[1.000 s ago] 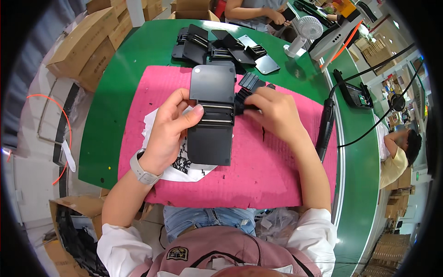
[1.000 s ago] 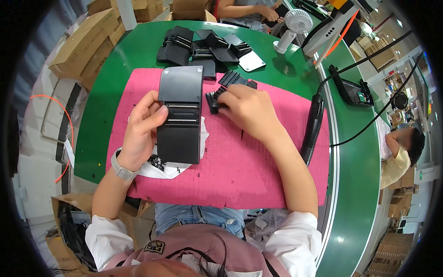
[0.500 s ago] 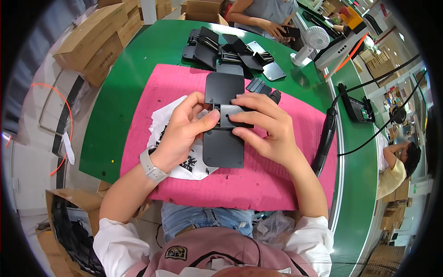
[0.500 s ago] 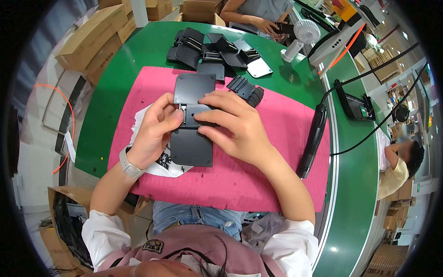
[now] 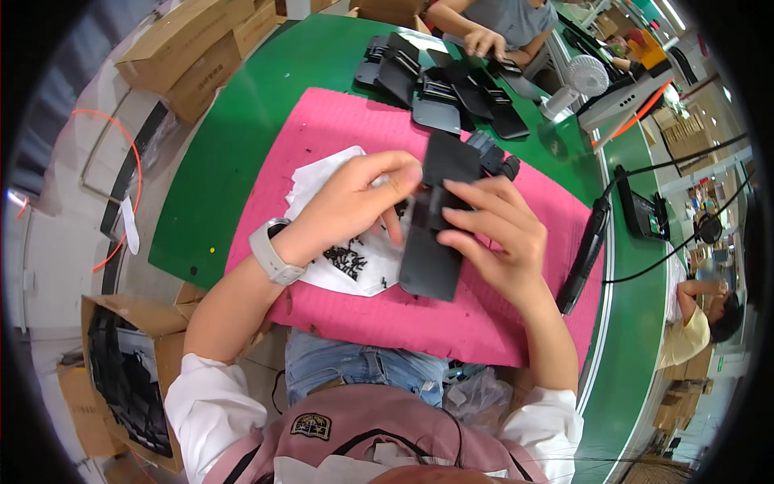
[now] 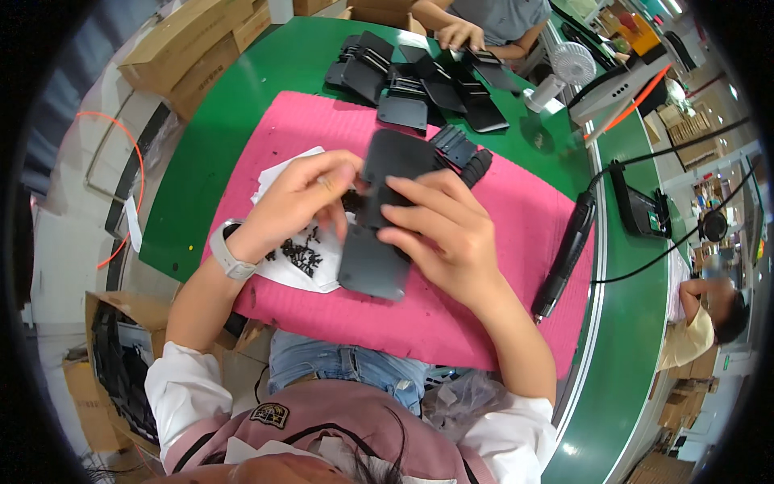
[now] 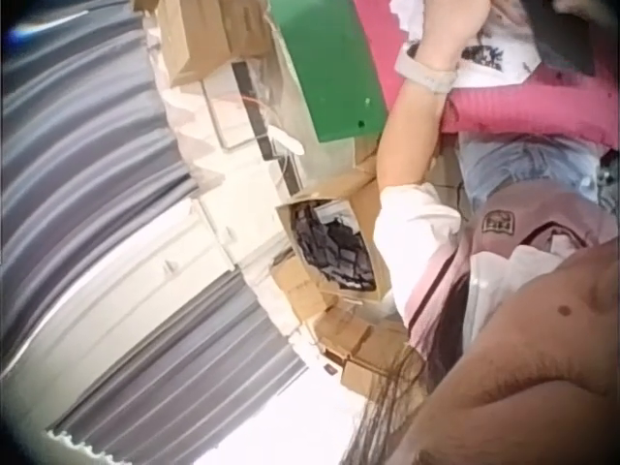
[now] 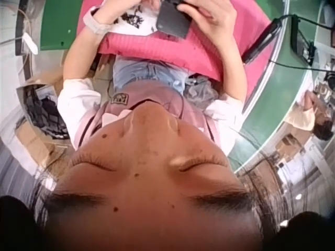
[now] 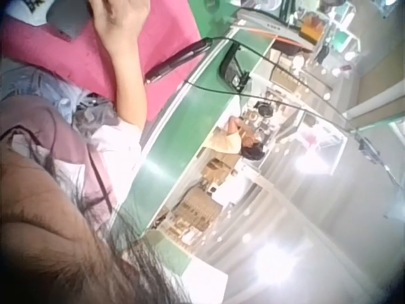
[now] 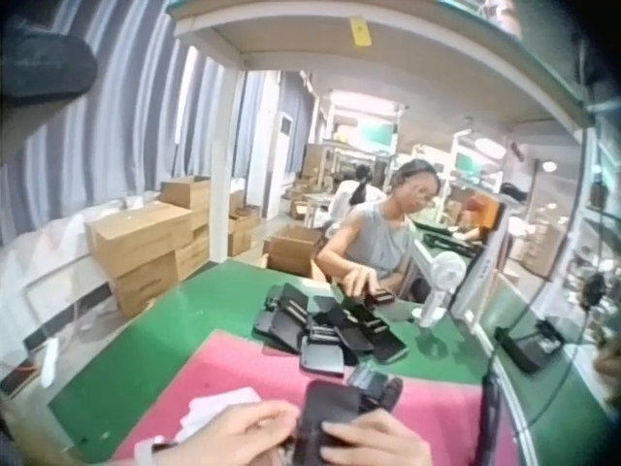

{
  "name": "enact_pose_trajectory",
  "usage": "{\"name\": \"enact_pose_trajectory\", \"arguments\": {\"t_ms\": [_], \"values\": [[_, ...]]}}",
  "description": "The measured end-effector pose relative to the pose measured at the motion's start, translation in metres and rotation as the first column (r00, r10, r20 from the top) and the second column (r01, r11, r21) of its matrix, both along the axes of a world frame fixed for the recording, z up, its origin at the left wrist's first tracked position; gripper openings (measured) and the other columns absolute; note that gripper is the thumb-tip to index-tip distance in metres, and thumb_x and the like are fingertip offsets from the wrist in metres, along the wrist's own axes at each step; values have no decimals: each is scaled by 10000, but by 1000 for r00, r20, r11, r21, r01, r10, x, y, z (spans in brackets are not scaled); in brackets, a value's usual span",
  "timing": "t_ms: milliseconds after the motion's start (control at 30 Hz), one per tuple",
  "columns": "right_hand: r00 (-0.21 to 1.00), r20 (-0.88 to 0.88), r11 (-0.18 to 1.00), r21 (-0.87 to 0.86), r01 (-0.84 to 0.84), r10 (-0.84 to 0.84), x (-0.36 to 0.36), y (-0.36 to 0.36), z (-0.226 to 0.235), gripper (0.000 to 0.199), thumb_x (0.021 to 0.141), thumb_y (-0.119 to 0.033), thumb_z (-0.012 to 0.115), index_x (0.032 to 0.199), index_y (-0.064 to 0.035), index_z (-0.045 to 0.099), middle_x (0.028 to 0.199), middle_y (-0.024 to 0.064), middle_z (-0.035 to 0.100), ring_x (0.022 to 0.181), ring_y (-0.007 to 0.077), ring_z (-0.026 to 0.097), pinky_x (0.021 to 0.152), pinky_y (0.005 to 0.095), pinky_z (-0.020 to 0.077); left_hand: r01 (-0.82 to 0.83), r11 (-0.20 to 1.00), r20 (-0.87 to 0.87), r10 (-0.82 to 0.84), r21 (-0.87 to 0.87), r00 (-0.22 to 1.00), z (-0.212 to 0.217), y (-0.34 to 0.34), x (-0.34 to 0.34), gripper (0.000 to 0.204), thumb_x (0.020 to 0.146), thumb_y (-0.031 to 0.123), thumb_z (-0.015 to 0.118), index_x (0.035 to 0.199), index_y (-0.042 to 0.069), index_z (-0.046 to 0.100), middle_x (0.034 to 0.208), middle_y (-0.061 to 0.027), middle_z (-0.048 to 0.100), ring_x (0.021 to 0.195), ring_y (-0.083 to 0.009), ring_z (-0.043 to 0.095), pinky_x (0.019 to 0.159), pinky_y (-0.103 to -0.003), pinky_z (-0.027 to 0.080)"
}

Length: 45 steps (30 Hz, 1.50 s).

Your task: Assembling small black plastic components using an electric screwdriver in a factory setting.

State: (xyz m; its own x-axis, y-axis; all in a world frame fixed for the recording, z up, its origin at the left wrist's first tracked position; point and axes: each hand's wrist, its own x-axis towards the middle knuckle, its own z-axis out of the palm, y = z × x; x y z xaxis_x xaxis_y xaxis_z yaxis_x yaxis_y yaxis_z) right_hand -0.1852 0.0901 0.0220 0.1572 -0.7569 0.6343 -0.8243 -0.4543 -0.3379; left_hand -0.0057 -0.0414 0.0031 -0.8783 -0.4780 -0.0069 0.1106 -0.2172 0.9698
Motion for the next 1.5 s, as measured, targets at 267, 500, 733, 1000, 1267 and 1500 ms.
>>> {"name": "enact_pose_trajectory", "arguments": {"t_ms": [267,500,733,1000,1267,1500], "values": [[983,87,945,301,129,-162,-12,58,-19,246,599,-60,791,815,-9,685,1005,118,676,872,282,600,679,339,518,-7,470,113,228,-883,967,-9,-28,36,131,746,86,675,841,0,648,748,-85,604,677,-189,571,605,-303,445],[983,42,936,318,154,-176,-9,61,-20,269,616,-49,764,864,-18,662,1043,116,651,937,304,580,747,365,502,21,211,89,316,-977,945,-20,-9,25,138,691,61,691,800,23,615,786,-83,564,811,-266,562,679,-355,465],[934,34,914,223,339,-355,-27,82,3,229,658,20,692,882,4,650,1017,140,645,934,293,604,807,344,478,-36,235,44,324,-971,945,-23,-10,25,103,727,30,657,760,7,563,773,-99,532,758,-273,548,639,-373,437],[182,-390,172,60,983,-903,-100,105,0,474,807,-392,654,1095,-20,596,881,176,662,808,342,642,712,402,503,-232,333,-73,427,-914,901,-19,-9,18,64,787,22,603,785,-2,544,775,-118,527,734,-287,561,657,-373,453],[495,137,489,513,706,-858,-148,103,-13,524,730,-365,700,1041,28,548,672,105,590,577,244,565,653,361,507,-131,698,29,214,-704,976,-7,15,4,83,828,68,622,830,-6,586,755,-35,575,670,-103,535,623,-240,436],[176,958,964,-247,96,228,-42,68,50,473,898,-299,519,1259,-12,414,768,49,521,539,145,496,640,348,470,137,962,33,-133,-237,991,-5,60,-27,119,919,110,550,912,-7,570,812,-17,572,718,-70,539,667,-213,455]]}}
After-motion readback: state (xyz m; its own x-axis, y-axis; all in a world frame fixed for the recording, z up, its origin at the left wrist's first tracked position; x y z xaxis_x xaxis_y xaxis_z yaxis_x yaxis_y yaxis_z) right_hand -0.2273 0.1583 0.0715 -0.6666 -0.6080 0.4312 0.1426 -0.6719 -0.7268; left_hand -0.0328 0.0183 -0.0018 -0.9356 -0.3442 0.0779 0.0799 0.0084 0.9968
